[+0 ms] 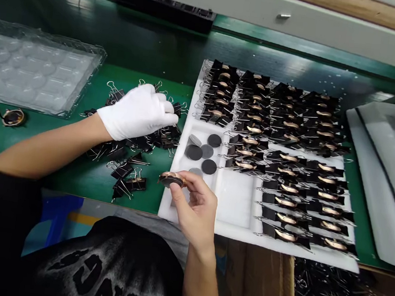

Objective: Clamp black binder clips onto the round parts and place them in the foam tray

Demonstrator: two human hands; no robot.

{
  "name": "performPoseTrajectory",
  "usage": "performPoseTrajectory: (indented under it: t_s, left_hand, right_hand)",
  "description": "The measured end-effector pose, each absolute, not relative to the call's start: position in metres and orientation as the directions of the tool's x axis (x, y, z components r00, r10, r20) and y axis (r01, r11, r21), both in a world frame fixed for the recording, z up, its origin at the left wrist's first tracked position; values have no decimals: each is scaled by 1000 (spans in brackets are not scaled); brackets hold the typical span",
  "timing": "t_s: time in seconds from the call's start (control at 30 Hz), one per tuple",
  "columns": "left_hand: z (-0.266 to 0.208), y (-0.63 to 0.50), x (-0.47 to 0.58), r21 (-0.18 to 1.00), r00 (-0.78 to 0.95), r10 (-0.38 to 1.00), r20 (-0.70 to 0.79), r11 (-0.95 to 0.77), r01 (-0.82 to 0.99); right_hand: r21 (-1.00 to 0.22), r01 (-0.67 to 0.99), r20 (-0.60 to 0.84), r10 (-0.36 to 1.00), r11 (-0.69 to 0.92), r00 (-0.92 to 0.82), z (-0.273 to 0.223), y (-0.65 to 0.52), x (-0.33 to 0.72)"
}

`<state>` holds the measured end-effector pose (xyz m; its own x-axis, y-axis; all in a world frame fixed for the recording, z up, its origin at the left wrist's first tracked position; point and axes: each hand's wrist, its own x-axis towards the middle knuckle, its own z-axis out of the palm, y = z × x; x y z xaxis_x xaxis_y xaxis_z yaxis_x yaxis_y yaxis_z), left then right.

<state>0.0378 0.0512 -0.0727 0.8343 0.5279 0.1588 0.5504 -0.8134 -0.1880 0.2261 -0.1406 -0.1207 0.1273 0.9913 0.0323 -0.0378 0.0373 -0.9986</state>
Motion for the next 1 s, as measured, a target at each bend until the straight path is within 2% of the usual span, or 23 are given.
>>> performPoseTrajectory:
  t_s: [0.07,0.17,0.3,0.4,0.6,0.73,1.0]
  left_hand:
    - [-66,52,33,-96,783,566,258,-792,603]
    - [-50,43,27,159,679,635,368,-762,627]
    - [-33,19,29,506,665,688,290,-700,504]
    - [-29,3,34,635,719,665,204,-648,419]
    - [-29,-4,34,659,874,476,93,-688,304]
    - [-33,-10,37,626,850,527,-15,-658,419]
    - [-44,-22,47,434,837,544,57,-768,470]
  right_hand:
    - [-999,-34,32,992,37,124,-120,-140,227]
    - [-996,-23,81,986,85,143,-117,-136,227]
    - [-988,-55,134,979,144,153,-112,-131,224]
    - [-981,-104,149,982,161,117,-110,-129,223]
    - [-980,-121,155,987,159,43,-101,-135,237]
    - [-986,-44,161,987,160,-28,-87,-136,247]
    - [-989,58,129,990,133,-61,-80,-134,250]
